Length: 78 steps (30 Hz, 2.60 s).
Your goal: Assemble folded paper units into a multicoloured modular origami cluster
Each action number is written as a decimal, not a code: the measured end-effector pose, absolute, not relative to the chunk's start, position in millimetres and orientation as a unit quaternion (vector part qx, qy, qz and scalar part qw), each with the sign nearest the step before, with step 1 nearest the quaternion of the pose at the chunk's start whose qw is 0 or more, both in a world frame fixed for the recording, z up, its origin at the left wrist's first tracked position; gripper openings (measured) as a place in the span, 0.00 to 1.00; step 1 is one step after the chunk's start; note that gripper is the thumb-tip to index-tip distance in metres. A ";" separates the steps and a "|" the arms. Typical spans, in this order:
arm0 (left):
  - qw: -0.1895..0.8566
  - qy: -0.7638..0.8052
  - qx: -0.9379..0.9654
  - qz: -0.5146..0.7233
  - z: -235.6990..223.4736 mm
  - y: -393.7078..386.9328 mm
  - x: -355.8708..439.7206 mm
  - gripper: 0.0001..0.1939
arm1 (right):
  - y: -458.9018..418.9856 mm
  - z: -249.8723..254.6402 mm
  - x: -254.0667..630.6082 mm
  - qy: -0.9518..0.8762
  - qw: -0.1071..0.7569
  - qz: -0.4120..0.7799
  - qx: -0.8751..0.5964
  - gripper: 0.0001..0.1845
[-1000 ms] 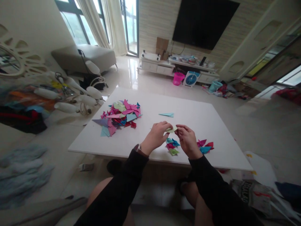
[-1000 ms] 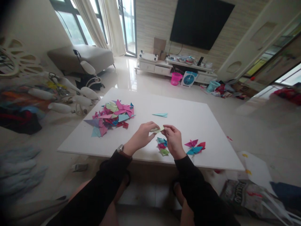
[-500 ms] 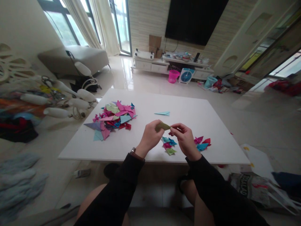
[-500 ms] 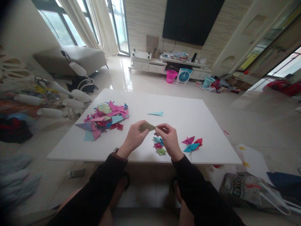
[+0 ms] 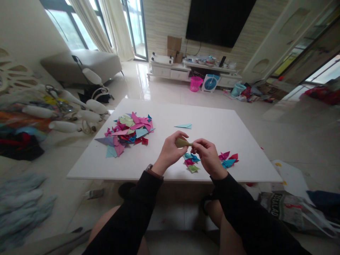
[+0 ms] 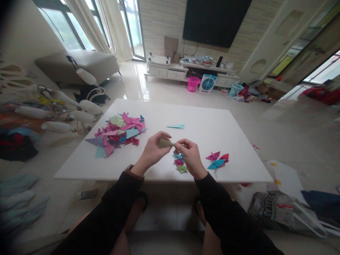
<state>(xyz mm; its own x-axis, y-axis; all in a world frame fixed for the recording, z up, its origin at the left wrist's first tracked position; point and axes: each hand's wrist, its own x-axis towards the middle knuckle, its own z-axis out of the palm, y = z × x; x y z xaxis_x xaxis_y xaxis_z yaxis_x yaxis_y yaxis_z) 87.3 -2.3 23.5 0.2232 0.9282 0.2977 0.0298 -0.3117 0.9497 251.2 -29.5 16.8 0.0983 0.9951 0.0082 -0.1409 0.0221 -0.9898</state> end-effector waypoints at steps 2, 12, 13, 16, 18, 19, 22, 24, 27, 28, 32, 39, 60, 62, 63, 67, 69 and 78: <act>0.436 0.370 0.657 0.491 22.3 -0.4 86.3 0.10 | -29.7 17.9 251.5 -0.435 0.560 0.513 -0.484 0.08; 0.410 0.340 0.707 0.467 26.1 0.2 82.1 0.02 | -31.7 21.9 252.1 -0.420 0.559 0.539 -0.470 0.07; 0.412 0.339 0.706 0.465 26.4 0.2 82.0 0.02 | -31.6 21.9 252.2 -0.419 0.559 0.540 -0.470 0.06; 0.414 0.336 0.708 0.463 26.8 0.3 82.1 0.02 | -31.5 22.6 252.0 -0.416 0.559 0.540 -0.472 0.06; 0.412 0.332 0.710 0.464 26.5 0.6 82.1 0.03 | -31.8 23.5 251.3 -0.411 0.559 0.543 -0.473 0.06; 0.411 0.329 0.711 0.466 26.1 0.9 82.1 0.03 | -32.0 24.1 250.9 -0.407 0.559 0.546 -0.474 0.07; 0.404 0.324 0.714 0.471 24.4 1.8 81.9 0.04 | -32.6 26.1 248.9 -0.384 0.559 0.564 -0.471 0.07; 0.402 0.324 0.715 0.471 23.3 2.3 81.8 0.04 | -32.8 27.3 247.6 -0.364 0.561 0.581 -0.464 0.08; 0.403 0.326 0.716 0.468 22.5 2.6 81.4 0.04 | -32.4 28.2 246.9 -0.347 0.563 0.598 -0.453 0.08; 0.404 0.327 0.716 0.467 22.6 2.5 81.3 0.04 | -32.2 28.3 247.2 -0.346 0.564 0.599 -0.451 0.08; 0.407 0.329 0.714 0.465 23.4 2.0 81.1 0.04 | -31.7 27.9 250.4 -0.347 0.571 0.591 -0.453 0.08; 0.410 0.336 0.712 0.461 23.9 1.3 81.3 0.03 | -32.5 25.7 255.6 -0.416 0.548 0.566 -0.454 0.06; 0.408 0.349 0.714 0.449 25.1 -0.1 81.2 0.00 | -31.5 18.4 256.3 -0.452 0.528 0.538 -0.476 0.08; 0.407 0.349 0.716 0.446 24.9 -0.1 81.3 0.00 | -31.1 18.1 255.8 -0.442 0.528 0.547 -0.477 0.08; 0.407 0.348 0.718 0.445 24.7 0.0 81.3 0.01 | -30.9 18.0 255.3 -0.437 0.527 0.552 -0.477 0.07; 0.403 0.345 0.721 0.446 22.5 0.8 81.1 0.01 | -30.8 18.9 252.6 -0.426 0.528 0.561 -0.474 0.07; 0.407 0.346 0.718 0.446 21.5 1.2 81.1 0.01 | -30.8 20.2 251.1 -0.417 0.538 0.560 -0.473 0.08; 0.413 0.358 0.707 0.448 23.5 0.7 80.2 0.01 | -32.7 22.9 253.5 -0.407 0.563 0.543 -0.472 0.07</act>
<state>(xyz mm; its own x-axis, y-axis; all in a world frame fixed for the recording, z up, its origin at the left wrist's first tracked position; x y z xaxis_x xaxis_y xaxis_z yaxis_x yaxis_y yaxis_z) 80.2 0.7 23.5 0.3414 0.8770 0.3381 0.1354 -0.4018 0.9057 253.5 -32.7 22.9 0.0800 0.9953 -0.0538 -0.2279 -0.0343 -0.9731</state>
